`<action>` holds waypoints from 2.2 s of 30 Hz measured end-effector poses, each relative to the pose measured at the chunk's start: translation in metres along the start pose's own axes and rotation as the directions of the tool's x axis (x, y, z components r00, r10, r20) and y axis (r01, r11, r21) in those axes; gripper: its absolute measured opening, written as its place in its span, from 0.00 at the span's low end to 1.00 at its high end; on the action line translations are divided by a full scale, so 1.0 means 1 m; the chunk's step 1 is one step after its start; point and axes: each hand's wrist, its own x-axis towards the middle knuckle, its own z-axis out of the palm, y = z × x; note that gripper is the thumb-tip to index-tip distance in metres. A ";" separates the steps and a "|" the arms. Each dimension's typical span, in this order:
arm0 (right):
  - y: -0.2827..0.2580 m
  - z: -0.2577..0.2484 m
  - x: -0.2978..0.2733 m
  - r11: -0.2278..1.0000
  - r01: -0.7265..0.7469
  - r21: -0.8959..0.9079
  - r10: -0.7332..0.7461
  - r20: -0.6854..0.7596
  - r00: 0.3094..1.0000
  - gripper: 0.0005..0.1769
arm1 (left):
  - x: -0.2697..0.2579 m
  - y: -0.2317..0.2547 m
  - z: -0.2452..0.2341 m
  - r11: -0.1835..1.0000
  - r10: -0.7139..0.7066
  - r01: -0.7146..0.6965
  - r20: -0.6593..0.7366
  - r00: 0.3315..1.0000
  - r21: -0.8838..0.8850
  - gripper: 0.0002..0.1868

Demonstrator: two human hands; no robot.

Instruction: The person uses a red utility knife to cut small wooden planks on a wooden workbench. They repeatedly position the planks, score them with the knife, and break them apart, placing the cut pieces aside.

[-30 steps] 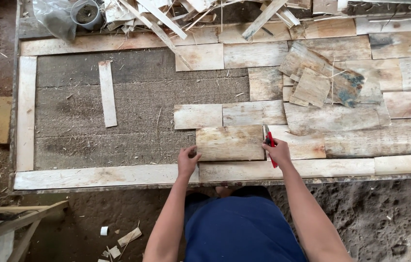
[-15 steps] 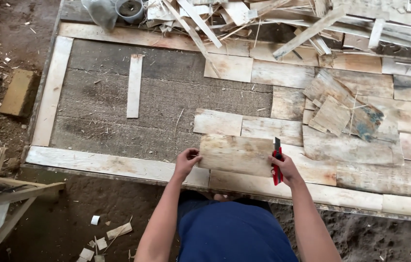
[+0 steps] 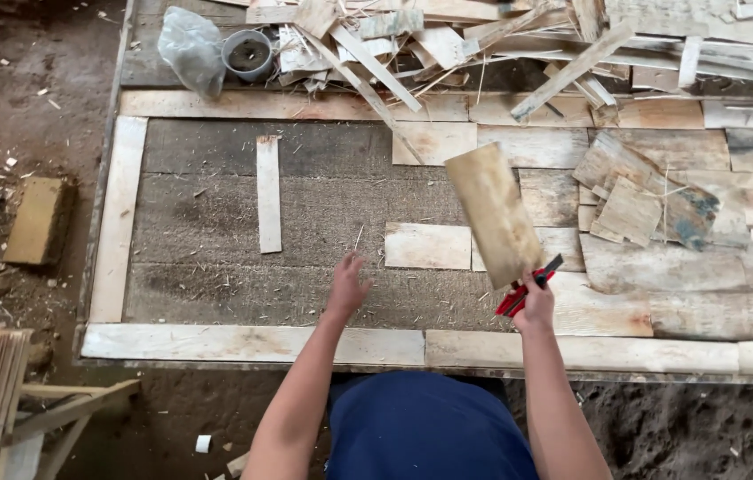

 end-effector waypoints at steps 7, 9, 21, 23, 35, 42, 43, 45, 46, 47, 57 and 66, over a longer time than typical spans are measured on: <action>-0.009 -0.023 -0.014 0.991 0.067 0.114 -0.048 -0.164 0.985 0.17 | 0.005 0.070 -0.012 0.947 -0.016 -0.079 0.292 0.956 0.312 0.39; -0.011 -0.034 -0.013 0.983 0.077 0.166 -0.045 -0.189 0.981 0.16 | 0.004 0.084 -0.014 0.926 -0.081 -0.054 0.337 0.938 0.374 0.37; -0.031 -0.052 -0.002 0.977 0.102 0.185 -0.058 -0.226 0.972 0.16 | 0.006 0.059 0.023 0.882 -0.054 -0.093 0.295 0.954 0.462 0.41; -0.033 -0.048 -0.003 0.978 0.099 0.184 -0.056 -0.227 0.972 0.16 | 0.005 0.063 0.021 0.882 -0.063 -0.086 0.297 0.953 0.464 0.41; -0.026 -0.054 0.012 0.981 0.096 0.167 -0.058 -0.219 0.974 0.17 | 0.003 0.061 0.024 0.881 -0.065 -0.076 0.278 0.958 0.468 0.41; -0.018 -0.062 0.029 0.984 0.109 0.140 -0.076 -0.220 0.973 0.17 | 0.014 0.070 0.027 0.887 -0.034 -0.060 0.194 0.980 0.459 0.44; -0.017 -0.062 0.028 0.984 0.111 0.139 -0.078 -0.221 0.972 0.17 | 0.019 0.073 0.029 0.887 -0.033 -0.061 0.195 0.980 0.457 0.44; -0.014 -0.063 0.027 0.990 0.104 0.097 -0.079 -0.235 0.969 0.17 | 0.030 0.081 0.032 0.863 0.008 -0.124 0.234 0.972 0.489 0.49; -0.016 -0.060 0.024 0.989 0.108 0.098 -0.082 -0.235 0.968 0.17 | 0.038 0.085 0.033 0.864 0.011 -0.127 0.233 0.972 0.488 0.49; -0.017 -0.058 0.021 0.991 0.100 0.083 -0.079 -0.227 0.971 0.17 | 0.045 0.089 0.035 0.850 0.020 -0.158 0.269 0.963 0.502 0.51; -0.032 -0.074 0.024 0.995 0.101 0.007 -0.097 -0.223 0.970 0.20 | 0.096 0.098 0.061 0.768 -0.039 -0.220 0.387 0.921 0.601 0.68; -0.035 -0.072 0.031 0.989 0.120 0.088 -0.093 -0.261 0.961 0.21 | 0.103 0.099 0.059 0.801 -0.089 -0.200 0.443 0.892 0.564 0.67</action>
